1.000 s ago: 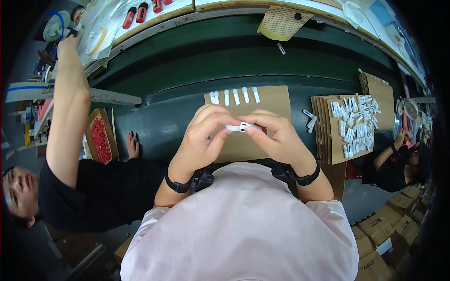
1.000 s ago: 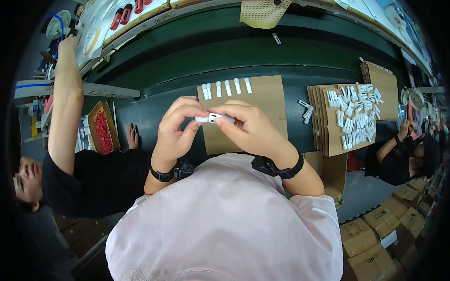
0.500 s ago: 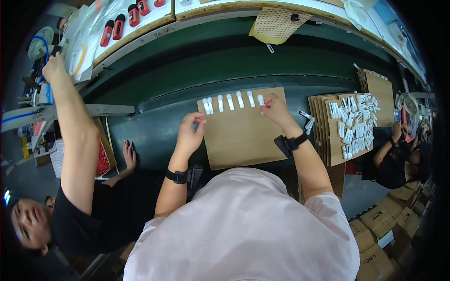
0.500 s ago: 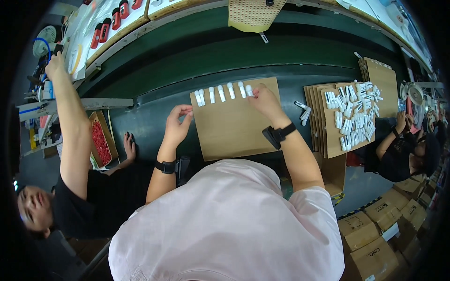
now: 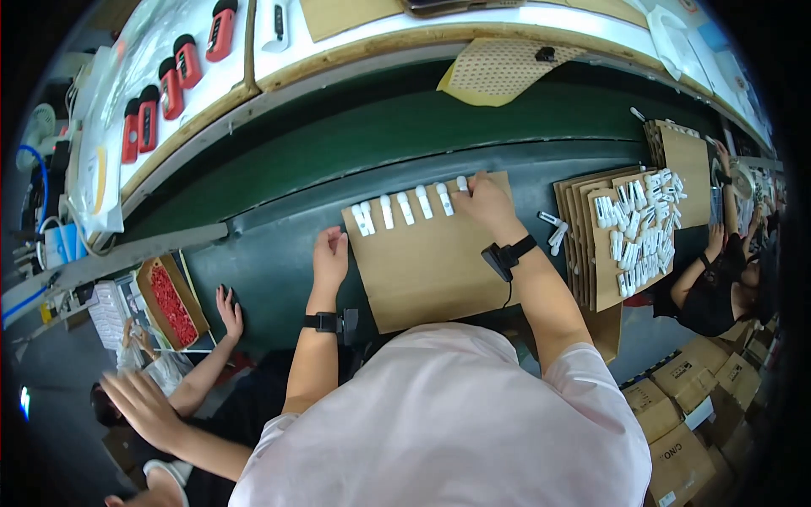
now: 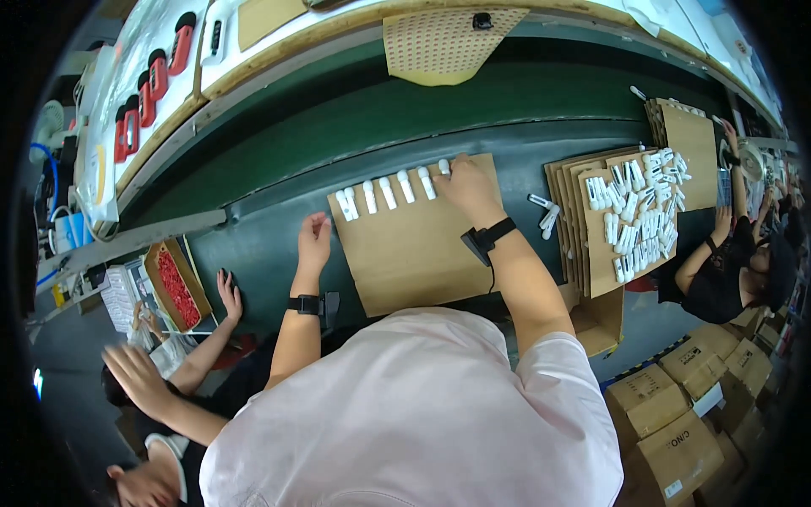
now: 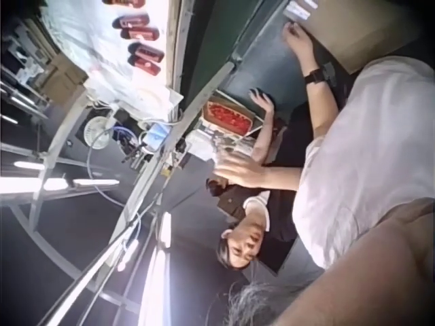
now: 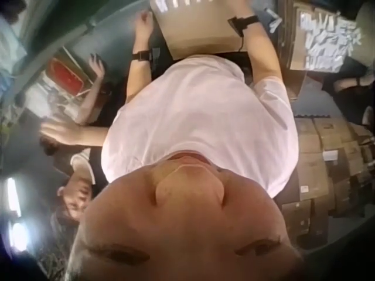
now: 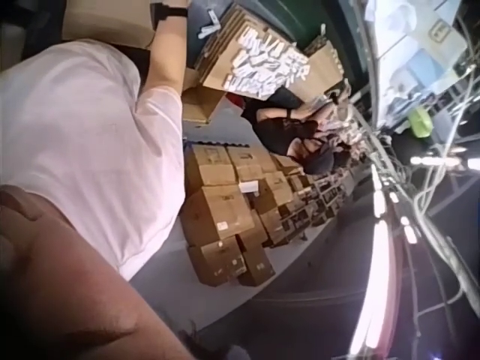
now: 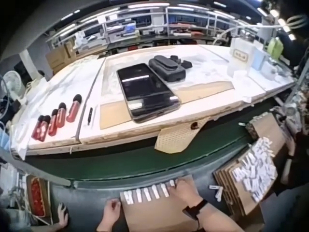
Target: The person picks up white electronic devices and small white caps, fits a cap onto each device by hand, and places the assembled units onto a cardboard sheet. Once the sheet is full, the person moves it aside and continues the assembly process with a new sheet.
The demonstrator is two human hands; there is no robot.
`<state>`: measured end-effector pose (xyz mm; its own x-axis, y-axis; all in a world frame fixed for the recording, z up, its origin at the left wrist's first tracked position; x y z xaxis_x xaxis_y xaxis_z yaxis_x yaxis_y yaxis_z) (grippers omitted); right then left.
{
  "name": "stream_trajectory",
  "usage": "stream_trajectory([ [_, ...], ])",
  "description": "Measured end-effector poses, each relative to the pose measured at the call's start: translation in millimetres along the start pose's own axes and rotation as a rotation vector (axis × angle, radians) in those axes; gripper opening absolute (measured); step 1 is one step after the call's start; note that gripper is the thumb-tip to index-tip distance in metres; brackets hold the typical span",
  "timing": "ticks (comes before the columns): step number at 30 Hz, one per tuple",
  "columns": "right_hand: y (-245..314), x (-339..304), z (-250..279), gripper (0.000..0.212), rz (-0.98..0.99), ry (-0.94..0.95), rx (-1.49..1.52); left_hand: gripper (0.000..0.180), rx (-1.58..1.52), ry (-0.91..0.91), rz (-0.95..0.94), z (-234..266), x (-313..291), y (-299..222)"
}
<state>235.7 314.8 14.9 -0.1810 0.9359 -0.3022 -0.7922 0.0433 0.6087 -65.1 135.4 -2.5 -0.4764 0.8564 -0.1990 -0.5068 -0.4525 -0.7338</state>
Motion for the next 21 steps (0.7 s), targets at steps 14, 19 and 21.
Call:
stream_trajectory([
  [14, -1, 198, -10, 0.030, 0.433, -0.304, -0.262, 0.021, -0.045, -0.198, 0.112, 25, -17, 27],
  [19, 23, 190, -11, 0.028, 0.508, -0.288, -0.066, 0.018, -0.086, -0.283, 0.093, 56, -24, 14],
  [21, 29, 177, -1, 0.027, 0.528, -0.289, 0.001, 0.017, -0.096, -0.270, 0.089, 62, -22, 0],
])
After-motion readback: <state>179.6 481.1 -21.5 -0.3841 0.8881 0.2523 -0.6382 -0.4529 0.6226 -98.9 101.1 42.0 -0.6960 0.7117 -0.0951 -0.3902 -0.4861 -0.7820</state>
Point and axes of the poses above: each hand's wrist, its own x-axis towards the middle knuckle, its own z-axis out of the back of the hand, y = z × x, the point moved 3 cm from there along x, towards the middle knuckle, and after that the axes turned 6 degrees about x, right-handed, at the moved point
